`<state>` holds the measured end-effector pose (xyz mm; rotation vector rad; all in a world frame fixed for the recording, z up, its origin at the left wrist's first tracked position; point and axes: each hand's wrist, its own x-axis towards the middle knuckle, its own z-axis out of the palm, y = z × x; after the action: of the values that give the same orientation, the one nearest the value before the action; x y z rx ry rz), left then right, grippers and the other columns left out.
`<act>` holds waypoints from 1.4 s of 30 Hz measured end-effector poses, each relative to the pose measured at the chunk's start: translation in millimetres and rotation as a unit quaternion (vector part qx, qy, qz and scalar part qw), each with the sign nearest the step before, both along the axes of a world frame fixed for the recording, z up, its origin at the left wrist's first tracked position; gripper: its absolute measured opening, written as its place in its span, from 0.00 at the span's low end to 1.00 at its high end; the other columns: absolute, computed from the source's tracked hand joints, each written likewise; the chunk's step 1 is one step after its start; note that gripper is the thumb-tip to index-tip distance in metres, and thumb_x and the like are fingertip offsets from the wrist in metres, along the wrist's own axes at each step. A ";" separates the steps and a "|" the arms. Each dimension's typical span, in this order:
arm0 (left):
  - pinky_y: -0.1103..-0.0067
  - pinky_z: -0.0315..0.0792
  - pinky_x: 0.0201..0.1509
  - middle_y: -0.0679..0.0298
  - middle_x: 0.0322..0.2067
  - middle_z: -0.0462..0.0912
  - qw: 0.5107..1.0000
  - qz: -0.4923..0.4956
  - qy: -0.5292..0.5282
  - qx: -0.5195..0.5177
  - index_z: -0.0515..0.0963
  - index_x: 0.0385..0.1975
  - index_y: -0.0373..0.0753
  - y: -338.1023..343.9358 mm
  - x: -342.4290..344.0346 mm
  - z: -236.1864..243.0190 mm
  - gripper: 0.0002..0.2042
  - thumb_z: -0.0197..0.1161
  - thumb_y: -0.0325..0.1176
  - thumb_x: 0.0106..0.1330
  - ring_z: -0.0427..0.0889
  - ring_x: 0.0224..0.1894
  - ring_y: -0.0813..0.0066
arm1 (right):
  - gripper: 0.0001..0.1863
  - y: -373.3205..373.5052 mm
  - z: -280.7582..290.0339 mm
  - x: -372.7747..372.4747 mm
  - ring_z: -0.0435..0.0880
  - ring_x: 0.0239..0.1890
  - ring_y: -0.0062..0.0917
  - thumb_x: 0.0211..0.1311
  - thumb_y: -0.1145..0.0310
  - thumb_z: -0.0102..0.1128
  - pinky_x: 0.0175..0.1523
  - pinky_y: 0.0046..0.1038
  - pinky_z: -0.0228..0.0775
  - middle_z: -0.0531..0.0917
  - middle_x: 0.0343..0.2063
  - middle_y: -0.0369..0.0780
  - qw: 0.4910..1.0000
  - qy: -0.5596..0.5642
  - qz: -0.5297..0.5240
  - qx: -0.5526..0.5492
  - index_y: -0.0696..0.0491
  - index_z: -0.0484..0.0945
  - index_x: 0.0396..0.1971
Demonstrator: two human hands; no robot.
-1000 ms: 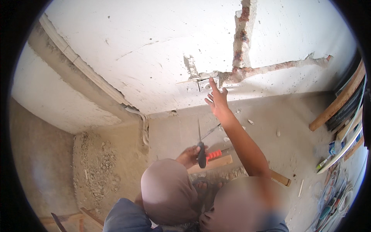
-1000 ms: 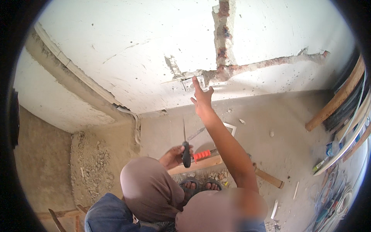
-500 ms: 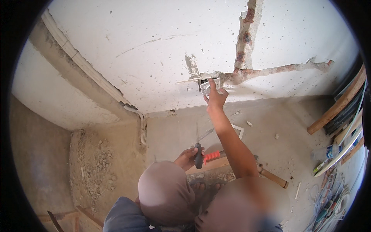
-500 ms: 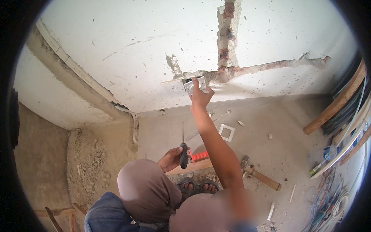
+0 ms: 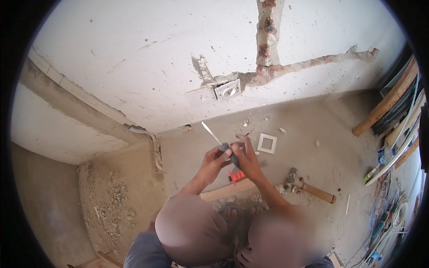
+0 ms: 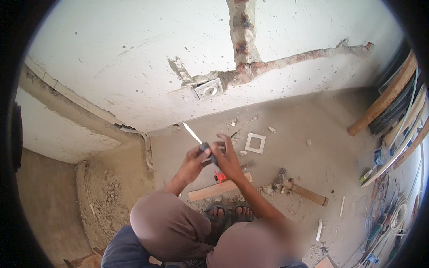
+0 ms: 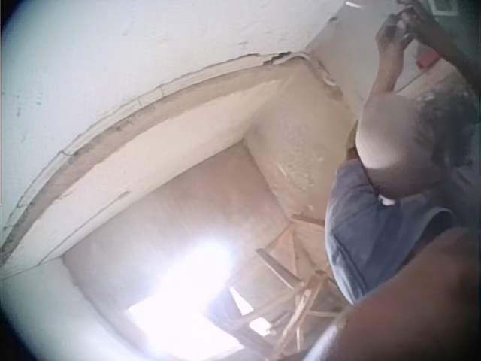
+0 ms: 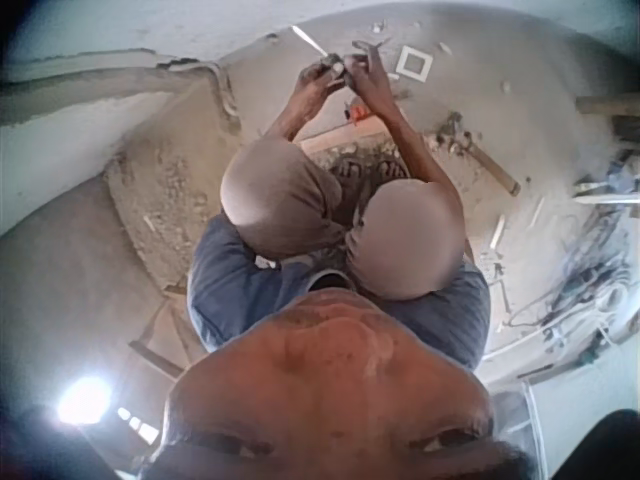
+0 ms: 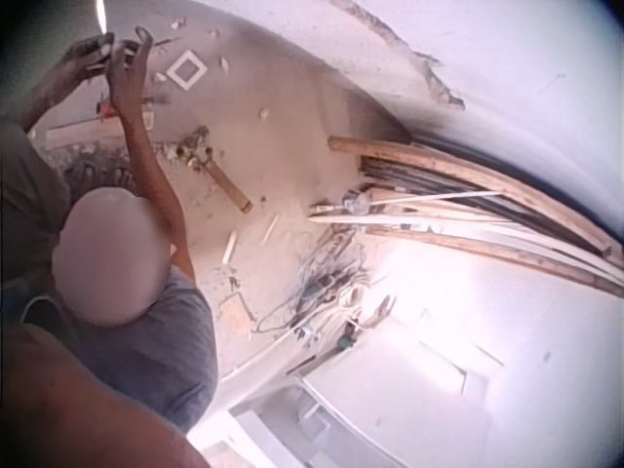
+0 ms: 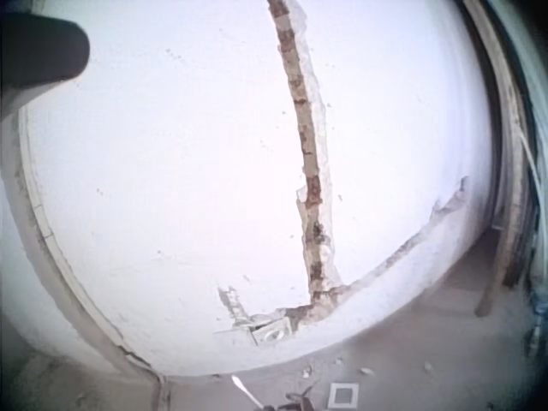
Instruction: The person unscrews a mounting screw from a wall outlet box using a screwdriver, pulls the outlet body from the wall, and uses a tester to check the electrical terminals.
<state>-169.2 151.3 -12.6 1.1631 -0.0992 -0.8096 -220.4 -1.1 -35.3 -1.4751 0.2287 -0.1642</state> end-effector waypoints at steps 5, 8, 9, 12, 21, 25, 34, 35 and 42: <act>0.78 0.76 0.47 0.65 0.40 0.82 0.996 -0.049 -0.054 0.060 0.79 0.45 0.35 -47.8 30.6 18.6 0.18 0.66 0.44 0.68 0.79 0.40 0.81 | 0.21 -3.8 25.4 -13.5 0.82 0.46 0.35 0.64 0.72 0.61 0.51 0.33 0.73 0.81 0.42 0.49 0.968 -0.098 -0.162 -0.162 0.59 0.72 0.55; 0.79 0.75 0.43 0.67 0.34 0.82 0.996 -0.047 -0.060 0.052 0.80 0.44 0.34 -72.2 47.4 21.0 0.18 0.66 0.45 0.68 0.79 0.37 0.81 | 0.17 -17.8 38.3 0.9 0.82 0.49 0.39 0.64 0.72 0.60 0.54 0.35 0.72 0.81 0.46 0.51 0.961 -0.106 -0.202 -0.156 0.61 0.75 0.52; 0.78 0.76 0.45 0.67 0.36 0.82 0.996 -0.050 -0.052 0.048 0.80 0.44 0.35 -76.7 51.0 21.9 0.18 0.65 0.46 0.68 0.80 0.39 0.80 | 0.17 -21.9 38.3 4.9 0.82 0.49 0.39 0.64 0.72 0.60 0.54 0.35 0.72 0.81 0.47 0.51 0.961 -0.099 -0.202 -0.159 0.61 0.75 0.52; 0.75 0.77 0.49 0.65 0.40 0.82 0.997 -0.056 -0.035 0.043 0.79 0.45 0.36 -80.4 59.7 21.4 0.18 0.64 0.46 0.69 0.81 0.43 0.77 | 0.19 -27.0 30.4 14.8 0.81 0.50 0.42 0.64 0.71 0.60 0.55 0.37 0.72 0.80 0.48 0.51 0.959 -0.093 -0.203 -0.173 0.61 0.74 0.52; 0.76 0.76 0.46 0.65 0.38 0.82 0.998 -0.046 -0.029 0.041 0.79 0.44 0.36 -81.0 67.2 22.5 0.20 0.65 0.48 0.68 0.80 0.41 0.78 | 0.19 -25.9 26.1 24.0 0.81 0.51 0.38 0.65 0.71 0.59 0.56 0.35 0.71 0.80 0.48 0.50 0.974 -0.062 -0.188 -0.107 0.60 0.74 0.54; 0.80 0.75 0.39 0.64 0.35 0.82 0.998 -0.030 -0.035 0.040 0.79 0.43 0.33 -83.6 66.3 23.6 0.21 0.65 0.48 0.68 0.79 0.36 0.79 | 0.19 -26.0 23.4 25.9 0.81 0.49 0.36 0.66 0.70 0.59 0.54 0.34 0.71 0.81 0.47 0.49 0.976 -0.060 -0.187 -0.089 0.60 0.74 0.55; 0.83 0.70 0.33 0.69 0.31 0.79 0.996 -0.047 -0.040 0.064 0.78 0.39 0.40 -85.7 73.7 22.9 0.18 0.67 0.50 0.66 0.75 0.31 0.83 | 0.20 -32.5 48.3 22.4 0.73 0.19 0.16 0.73 0.63 0.51 0.21 0.19 0.66 0.79 0.30 0.37 0.977 -0.035 -0.141 0.157 0.59 0.71 0.57; 0.83 0.69 0.32 0.69 0.30 0.78 0.996 -0.042 -0.039 0.069 0.77 0.39 0.40 -85.2 74.6 23.7 0.18 0.67 0.51 0.65 0.75 0.30 0.83 | 0.20 -31.7 58.8 19.0 0.73 0.19 0.16 0.74 0.61 0.49 0.20 0.19 0.65 0.78 0.29 0.37 0.966 -0.030 -0.154 0.206 0.59 0.70 0.58; 0.80 0.71 0.44 0.68 0.36 0.80 0.989 -0.054 0.091 -0.103 0.78 0.44 0.41 -90.1 64.8 34.0 0.18 0.65 0.49 0.67 0.77 0.40 0.78 | 0.22 -29.7 56.4 9.7 0.78 0.33 0.26 0.70 0.68 0.55 0.34 0.27 0.73 0.77 0.36 0.43 0.951 -0.118 -0.198 -0.207 0.57 0.69 0.61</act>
<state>-104.4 61.1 21.4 0.8900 -0.0923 -0.9739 -210.7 -30.8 21.0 -1.7941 0.3061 -0.7486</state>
